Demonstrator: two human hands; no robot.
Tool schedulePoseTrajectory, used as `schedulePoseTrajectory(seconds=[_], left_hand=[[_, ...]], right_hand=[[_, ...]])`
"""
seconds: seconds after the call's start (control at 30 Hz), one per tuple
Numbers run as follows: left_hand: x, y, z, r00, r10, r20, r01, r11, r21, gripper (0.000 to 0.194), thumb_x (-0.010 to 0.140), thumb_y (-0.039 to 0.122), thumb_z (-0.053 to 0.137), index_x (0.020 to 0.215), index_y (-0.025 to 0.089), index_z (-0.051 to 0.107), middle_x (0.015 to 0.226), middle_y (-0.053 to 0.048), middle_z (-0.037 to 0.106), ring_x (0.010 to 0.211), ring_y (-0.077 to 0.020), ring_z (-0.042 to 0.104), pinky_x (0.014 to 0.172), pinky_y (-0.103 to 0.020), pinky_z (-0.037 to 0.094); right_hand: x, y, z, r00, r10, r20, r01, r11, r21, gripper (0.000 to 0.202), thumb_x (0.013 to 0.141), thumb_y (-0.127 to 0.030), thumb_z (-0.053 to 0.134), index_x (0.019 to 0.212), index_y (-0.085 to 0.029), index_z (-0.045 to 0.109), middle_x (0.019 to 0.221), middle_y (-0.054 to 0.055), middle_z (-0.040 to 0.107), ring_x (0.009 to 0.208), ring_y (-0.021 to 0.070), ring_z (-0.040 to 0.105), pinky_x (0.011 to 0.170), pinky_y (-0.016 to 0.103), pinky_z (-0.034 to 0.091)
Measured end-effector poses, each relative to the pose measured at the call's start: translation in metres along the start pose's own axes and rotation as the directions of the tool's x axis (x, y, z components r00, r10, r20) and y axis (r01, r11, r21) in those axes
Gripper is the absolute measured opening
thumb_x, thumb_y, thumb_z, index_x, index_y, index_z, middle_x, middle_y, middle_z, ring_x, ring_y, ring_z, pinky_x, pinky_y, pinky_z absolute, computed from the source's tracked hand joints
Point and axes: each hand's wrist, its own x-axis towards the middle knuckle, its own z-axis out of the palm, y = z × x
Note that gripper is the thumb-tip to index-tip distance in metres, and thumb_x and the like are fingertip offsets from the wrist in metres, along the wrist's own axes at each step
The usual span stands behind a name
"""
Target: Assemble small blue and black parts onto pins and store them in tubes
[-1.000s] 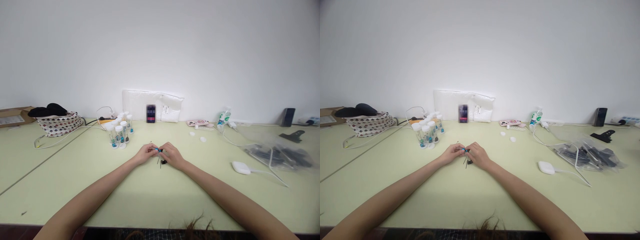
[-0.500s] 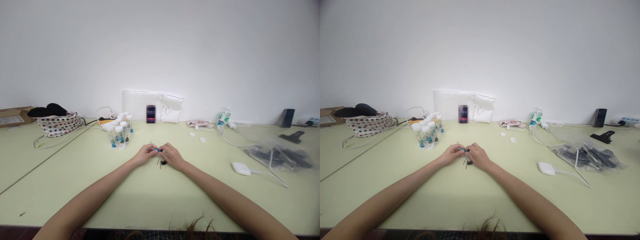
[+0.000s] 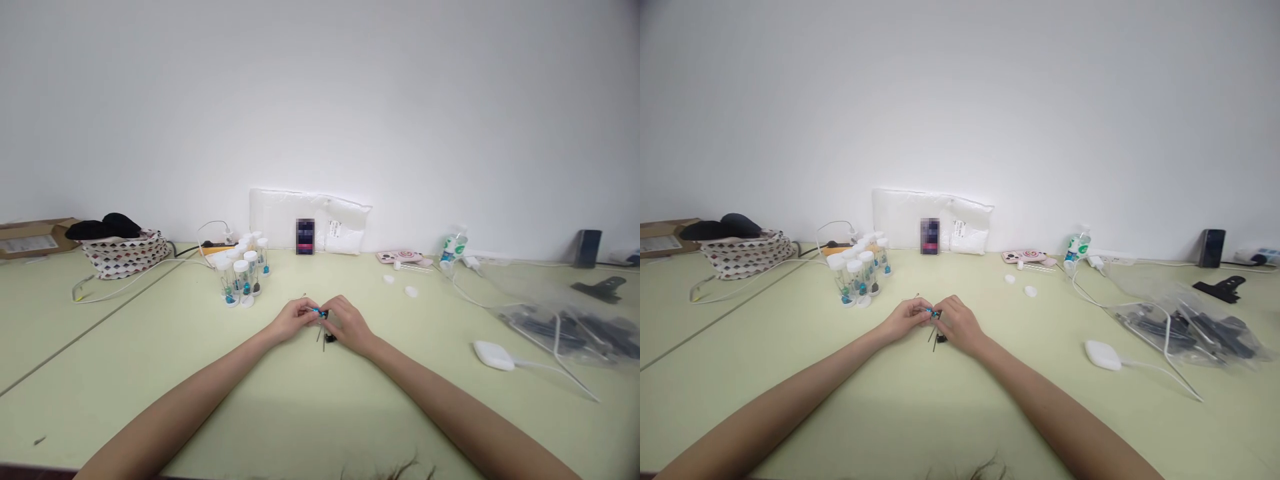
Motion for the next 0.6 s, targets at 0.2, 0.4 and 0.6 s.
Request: schedulePoseTrajectory(seconds=[0.2, 0.4, 0.6], left_hand=[[-0.0009, 0.0021, 0.0004, 1.0, -0.007, 0.002, 0.007, 1.0, -0.007, 0.028, 0.073, 0.037, 0.057, 0.085, 0.012, 0.057, 0.073, -0.003, 0.058, 0.067, -0.012, 0.054, 0.067, -0.027, 0.042], [-0.0009, 0.0023, 0.0004, 1.0, -0.007, -0.001, 0.007, 1.0, -0.011, 0.028, 0.072, 0.038, 0.057, 0.085, 0.012, 0.057, 0.074, -0.004, 0.059, 0.068, -0.0127, 0.055, 0.068, -0.027, 0.042], [0.0004, 0.0008, 0.0001, 1.0, 0.002, 0.007, -0.002, 1.0, 0.005, 0.028, 0.073, 0.037, 0.057, 0.085, 0.012, 0.056, 0.074, -0.004, 0.059, 0.067, -0.012, 0.054, 0.067, -0.027, 0.043]], right_hand=[[-0.0004, 0.0013, 0.0004, 1.0, -0.011, -0.005, 0.011, 1.0, 0.0, 0.014, 0.083, -0.02, 0.046, 0.096, -0.019, 0.051, 0.087, 0.007, 0.056, 0.085, 0.02, 0.049, 0.071, 0.035, 0.043], [-0.0002, 0.001, -0.0008, 1.0, -0.029, -0.011, 0.029, 0.999, 0.016, 0.014, 0.084, -0.021, 0.045, 0.097, -0.02, 0.051, 0.085, 0.006, 0.058, 0.084, 0.0195, 0.05, 0.07, 0.034, 0.044], [0.0001, -0.0019, -0.0035, 1.0, 0.008, 0.025, -0.008, 1.0, 0.002, 0.015, 0.085, -0.022, 0.042, 0.098, -0.02, 0.051, 0.085, 0.006, 0.058, 0.081, 0.0182, 0.052, 0.067, 0.032, 0.045]])
